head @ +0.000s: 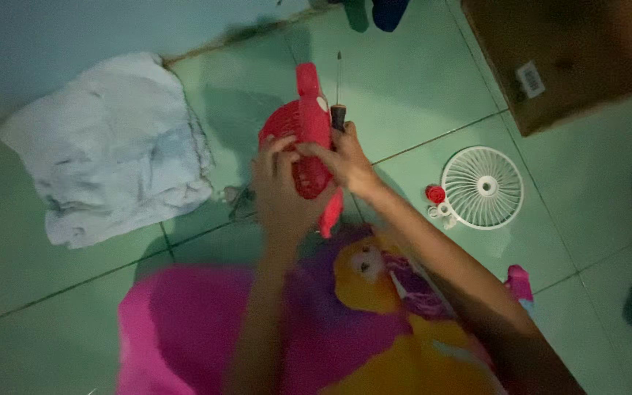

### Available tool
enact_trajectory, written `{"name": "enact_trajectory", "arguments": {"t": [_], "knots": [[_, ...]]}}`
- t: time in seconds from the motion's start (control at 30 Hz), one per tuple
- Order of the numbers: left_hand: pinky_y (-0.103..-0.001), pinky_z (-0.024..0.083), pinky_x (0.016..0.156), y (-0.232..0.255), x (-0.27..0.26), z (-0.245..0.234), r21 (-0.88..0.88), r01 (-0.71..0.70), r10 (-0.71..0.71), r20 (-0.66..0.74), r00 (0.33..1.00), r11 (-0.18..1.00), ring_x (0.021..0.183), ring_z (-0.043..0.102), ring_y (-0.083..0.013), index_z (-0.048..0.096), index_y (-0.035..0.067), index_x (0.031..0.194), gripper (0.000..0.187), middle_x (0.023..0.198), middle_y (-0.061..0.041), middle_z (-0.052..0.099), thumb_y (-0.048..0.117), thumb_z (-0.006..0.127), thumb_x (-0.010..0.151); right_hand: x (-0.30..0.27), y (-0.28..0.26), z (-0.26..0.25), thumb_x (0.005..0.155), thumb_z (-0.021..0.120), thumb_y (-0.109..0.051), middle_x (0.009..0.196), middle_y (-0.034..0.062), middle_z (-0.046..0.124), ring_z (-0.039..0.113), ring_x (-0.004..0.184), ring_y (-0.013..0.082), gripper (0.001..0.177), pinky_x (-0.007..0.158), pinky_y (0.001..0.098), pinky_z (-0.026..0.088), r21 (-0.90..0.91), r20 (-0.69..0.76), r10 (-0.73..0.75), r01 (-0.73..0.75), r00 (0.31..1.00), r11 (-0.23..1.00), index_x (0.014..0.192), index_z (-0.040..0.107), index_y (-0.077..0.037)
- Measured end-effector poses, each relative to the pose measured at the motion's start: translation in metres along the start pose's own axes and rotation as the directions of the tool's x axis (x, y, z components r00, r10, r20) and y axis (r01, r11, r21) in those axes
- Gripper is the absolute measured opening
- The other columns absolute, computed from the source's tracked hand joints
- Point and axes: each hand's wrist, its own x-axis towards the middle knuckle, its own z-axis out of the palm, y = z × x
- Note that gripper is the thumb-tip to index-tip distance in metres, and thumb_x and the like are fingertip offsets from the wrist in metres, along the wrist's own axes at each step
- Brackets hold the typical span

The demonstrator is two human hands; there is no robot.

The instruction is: The person uses a screwdriver to remove screws from the back grille of a red electric fan. They loosen and remove several screws, then detach the back grille and set it aside.

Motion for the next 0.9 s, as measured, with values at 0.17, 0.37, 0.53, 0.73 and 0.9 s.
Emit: {"name": "enact_trajectory", "arguments": {"t": [0.17,0.37,0.53,0.73,0.9], "knots": [[-0.054,0.035,0.122,-0.064,-0.011,0.031,-0.384,0.327,-0.347,0.016,0.938,0.864,0.146,0.044,-0.0346,0.055,0.007,0.141,0.057,0.150,-0.015,0.049,0.043,0.070,0.099,-0.008,0.073,-0.046,0.083,0.072,-0.035,0.130,0.0163,0.064,0.063,0.121,0.0272,0.068,0.106,0.0404,0.050,0.564,0.128,0.026,-0.094,0.991,0.821,0.136,0.057,0.006],[-0.043,0.036,0.114,-0.122,-0.029,0.102,-0.556,0.653,-0.527,0.396,0.752,0.514,0.139,0.048,-0.0267,0.059,0.006,0.145,0.063,0.152,-0.013,0.051,0.052,0.050,0.104,-0.034,0.198,-0.113,0.095,0.064,-0.035,0.123,0.0164,0.065,0.067,0.108,0.0285,0.062,0.094,0.0449,0.056,0.852,0.063,0.118,-0.115,0.991,0.512,0.141,0.051,0.005],[-0.047,0.053,0.100,-0.090,-0.036,0.158,-0.703,0.604,-0.308,0.520,0.796,0.375,0.122,0.061,-0.0357,0.046,0.000,0.146,0.078,0.138,-0.023,0.059,0.047,0.072,0.090,-0.035,0.246,-0.139,0.103,0.036,-0.048,0.142,0.0146,0.058,0.059,0.125,0.0274,0.063,0.107,0.0435,0.048,0.674,0.000,0.115,-0.085,0.993,0.734,0.148,0.046,-0.004],[-0.051,0.050,0.111,-0.059,-0.020,0.149,-0.649,0.540,-0.322,0.435,0.841,0.536,0.136,0.054,-0.0367,0.024,-0.003,0.155,0.111,0.151,-0.024,0.046,0.053,0.082,0.080,-0.024,0.236,-0.131,0.109,0.034,-0.042,0.144,0.0303,0.048,0.039,0.128,0.0438,0.057,0.114,0.0534,0.029,-0.202,-0.200,-0.174,0.133,0.964,0.970,0.146,0.051,-0.002],[-0.053,0.052,0.112,-0.062,-0.017,0.109,-0.655,0.634,-0.386,0.505,0.772,0.411,0.139,0.054,-0.0395,0.023,-0.003,0.158,0.121,0.154,-0.028,0.043,0.061,0.082,0.074,-0.003,0.211,-0.118,0.106,0.034,-0.048,0.132,0.0294,0.054,0.042,0.122,0.0450,0.060,0.113,0.0524,0.033,-0.267,-0.122,-0.053,0.019,0.991,0.964,0.137,0.058,-0.003]]}}
